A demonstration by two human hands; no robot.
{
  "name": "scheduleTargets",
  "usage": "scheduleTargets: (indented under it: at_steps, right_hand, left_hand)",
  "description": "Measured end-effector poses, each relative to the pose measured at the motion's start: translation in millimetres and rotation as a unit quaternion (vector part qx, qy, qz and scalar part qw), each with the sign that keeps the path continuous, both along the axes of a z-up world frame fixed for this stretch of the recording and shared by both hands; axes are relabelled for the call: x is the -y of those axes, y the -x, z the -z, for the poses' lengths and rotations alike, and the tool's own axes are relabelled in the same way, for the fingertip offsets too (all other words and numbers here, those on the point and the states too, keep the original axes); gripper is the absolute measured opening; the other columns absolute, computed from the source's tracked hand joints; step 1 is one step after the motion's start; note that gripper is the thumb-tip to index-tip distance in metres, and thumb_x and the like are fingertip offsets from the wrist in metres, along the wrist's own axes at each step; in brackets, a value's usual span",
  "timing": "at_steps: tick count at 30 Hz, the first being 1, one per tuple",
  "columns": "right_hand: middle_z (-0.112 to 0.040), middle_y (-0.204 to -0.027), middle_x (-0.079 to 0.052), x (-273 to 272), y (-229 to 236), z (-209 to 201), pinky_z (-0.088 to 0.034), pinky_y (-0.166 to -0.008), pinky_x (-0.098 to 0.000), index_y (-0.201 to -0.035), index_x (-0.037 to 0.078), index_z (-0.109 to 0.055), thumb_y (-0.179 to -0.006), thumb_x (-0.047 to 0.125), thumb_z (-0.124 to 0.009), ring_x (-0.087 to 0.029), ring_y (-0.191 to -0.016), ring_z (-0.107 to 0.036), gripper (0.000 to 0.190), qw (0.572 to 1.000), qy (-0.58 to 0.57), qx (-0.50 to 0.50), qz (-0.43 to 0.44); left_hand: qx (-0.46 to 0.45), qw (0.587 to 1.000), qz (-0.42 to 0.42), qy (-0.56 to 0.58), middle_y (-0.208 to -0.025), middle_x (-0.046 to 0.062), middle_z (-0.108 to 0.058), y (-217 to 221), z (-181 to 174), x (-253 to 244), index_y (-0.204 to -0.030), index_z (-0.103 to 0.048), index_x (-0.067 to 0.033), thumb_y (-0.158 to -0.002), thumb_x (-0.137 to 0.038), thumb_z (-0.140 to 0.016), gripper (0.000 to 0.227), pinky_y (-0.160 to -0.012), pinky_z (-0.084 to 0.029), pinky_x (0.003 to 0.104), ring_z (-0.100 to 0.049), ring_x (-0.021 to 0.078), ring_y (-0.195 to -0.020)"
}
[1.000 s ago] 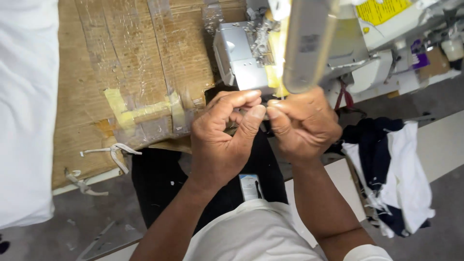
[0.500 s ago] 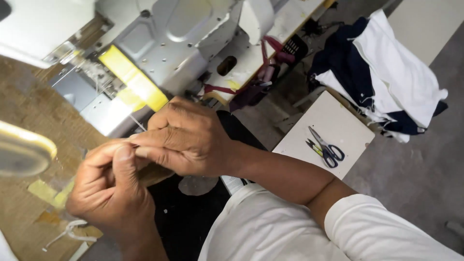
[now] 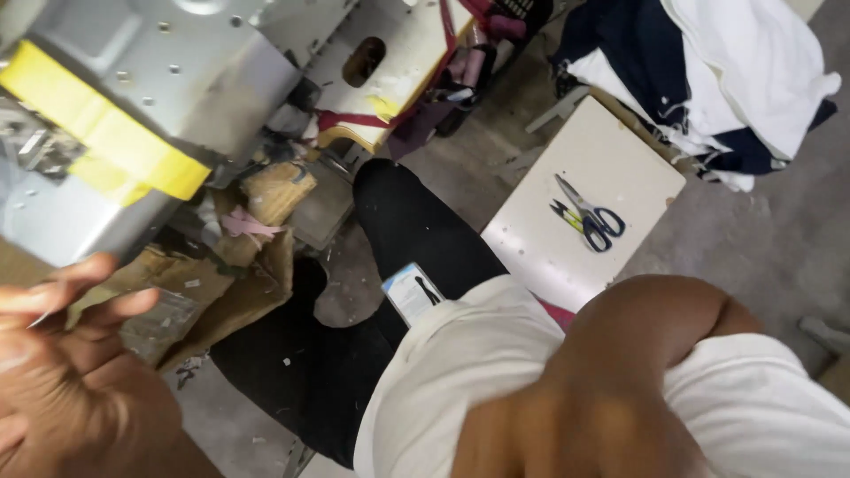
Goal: The person is threading an industrial overlock sewing machine, carefully guiding the thread through tension disks and guides.
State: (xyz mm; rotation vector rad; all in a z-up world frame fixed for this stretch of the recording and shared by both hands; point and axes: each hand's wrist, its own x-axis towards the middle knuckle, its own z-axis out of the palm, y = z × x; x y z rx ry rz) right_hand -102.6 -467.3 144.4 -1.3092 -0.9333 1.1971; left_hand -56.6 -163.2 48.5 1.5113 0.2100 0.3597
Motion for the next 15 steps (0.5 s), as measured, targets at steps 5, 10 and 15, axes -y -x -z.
scheduleTargets:
  at_steps: [5, 10, 15]
  right_hand:
    - [-0.068, -0.087, -0.007, 47, -33, 111, -0.057, -0.073, -0.0345, -0.086, 0.008, -0.06, -0.103, 0.02, -0.059, -0.022, -0.079, -0.068, 0.02, 0.89, -0.118, 0.231, 0.375]
    - [-0.072, -0.093, -0.001, 83, -95, 227, -0.059, -0.076, -0.0245, -0.108, 0.01, -0.073, -0.095, 0.016, -0.075, -0.009, -0.081, -0.066, 0.015, 0.672, 0.118, 0.175, 0.71]
    - [-0.075, -0.093, -0.005, 73, -121, 264, -0.063, -0.058, -0.0259, -0.113, 0.008, -0.076, -0.098, 0.024, -0.078, -0.011, -0.074, -0.068, 0.023, 0.64, 0.143, 0.236, 0.717]
  left_hand:
    - [0.044, 0.984, 0.061, -0.16, -0.13, 0.015, -0.048, 21, -16, -7, -0.124, -0.046, -0.0019, -0.13, -0.037, -0.042, 0.035, -0.097, -0.07, 0.037, -0.072, 0.0383, -0.133]
    - [0.087, 0.99, 0.021, -0.108, -0.11, 0.021, -0.053, 14, -28, 6, -0.112, -0.048, 0.0058, -0.125, -0.015, -0.051, 0.025, -0.084, -0.071, 0.039, -0.074, 0.0378, -0.112]
    - [0.104, 0.983, -0.059, -0.137, -0.098, 0.026, -0.073, -1, -58, -2, -0.096, -0.07, 0.0085, -0.11, -0.015, -0.056, 0.03, -0.055, -0.052, 0.023, -0.075, 0.0276, -0.07]
